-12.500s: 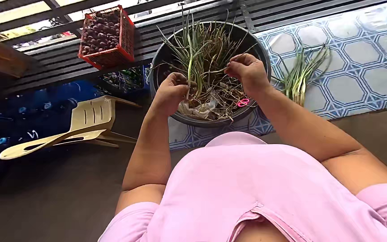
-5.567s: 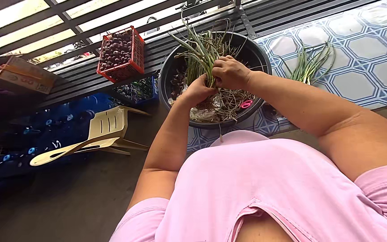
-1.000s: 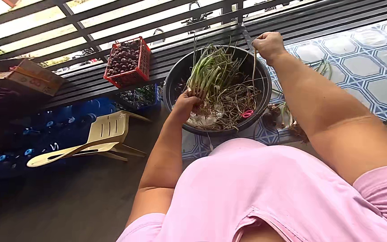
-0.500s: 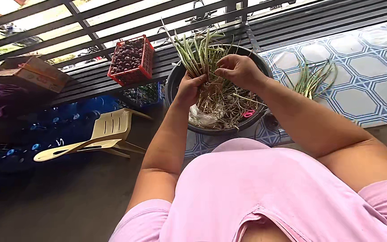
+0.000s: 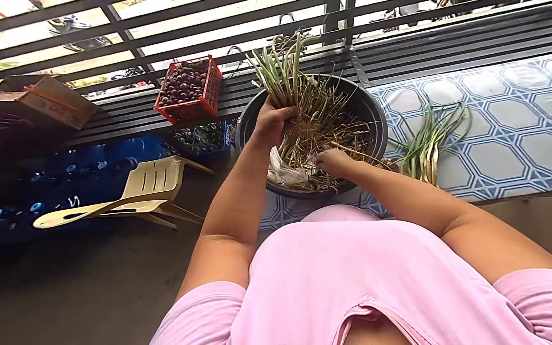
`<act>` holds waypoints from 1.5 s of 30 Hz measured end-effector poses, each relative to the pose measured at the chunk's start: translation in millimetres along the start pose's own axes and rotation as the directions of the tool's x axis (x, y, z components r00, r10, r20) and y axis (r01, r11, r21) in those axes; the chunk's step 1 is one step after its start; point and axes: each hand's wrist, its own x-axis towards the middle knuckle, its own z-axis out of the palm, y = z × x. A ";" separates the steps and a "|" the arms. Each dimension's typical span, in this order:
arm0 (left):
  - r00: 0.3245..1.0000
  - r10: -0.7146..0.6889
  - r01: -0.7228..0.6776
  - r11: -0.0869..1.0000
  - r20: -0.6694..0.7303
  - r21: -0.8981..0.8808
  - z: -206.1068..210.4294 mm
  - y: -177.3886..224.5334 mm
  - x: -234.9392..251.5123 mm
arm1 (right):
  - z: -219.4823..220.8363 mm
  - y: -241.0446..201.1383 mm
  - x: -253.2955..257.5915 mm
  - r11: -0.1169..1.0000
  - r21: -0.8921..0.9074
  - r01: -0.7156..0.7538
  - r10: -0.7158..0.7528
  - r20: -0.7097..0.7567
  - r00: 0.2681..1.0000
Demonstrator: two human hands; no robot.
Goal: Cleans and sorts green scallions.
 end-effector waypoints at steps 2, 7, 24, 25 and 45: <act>1.000 -0.018 0.017 0.995 0.011 0.098 -6.3 6.3 -2.7 | -2.6 15.8 4.4 0.992 -0.036 -0.125 0.128 0.098 0.987; 0.999 -0.002 -0.007 0.958 0.032 0.286 -10.3 7.8 -15.0 | -68.7 0.3 -22.4 0.974 0.215 0.078 0.072 -0.612 0.788; 0.981 -0.143 0.042 0.821 0.134 0.570 -0.2 6.6 -29.6 | -138.3 -33.6 -7.3 0.715 -0.606 0.349 -0.690 -0.529 0.494; 0.979 -0.145 0.037 0.821 0.145 0.570 -0.2 3.9 -28.9 | -137.2 -33.1 -7.8 0.716 -0.606 0.346 -0.687 -0.524 0.504; 0.966 -0.258 0.213 0.780 -0.007 0.588 0.7 -12.8 -29.2 | -168.2 8.2 -7.7 0.909 0.381 -0.171 0.388 -0.621 0.681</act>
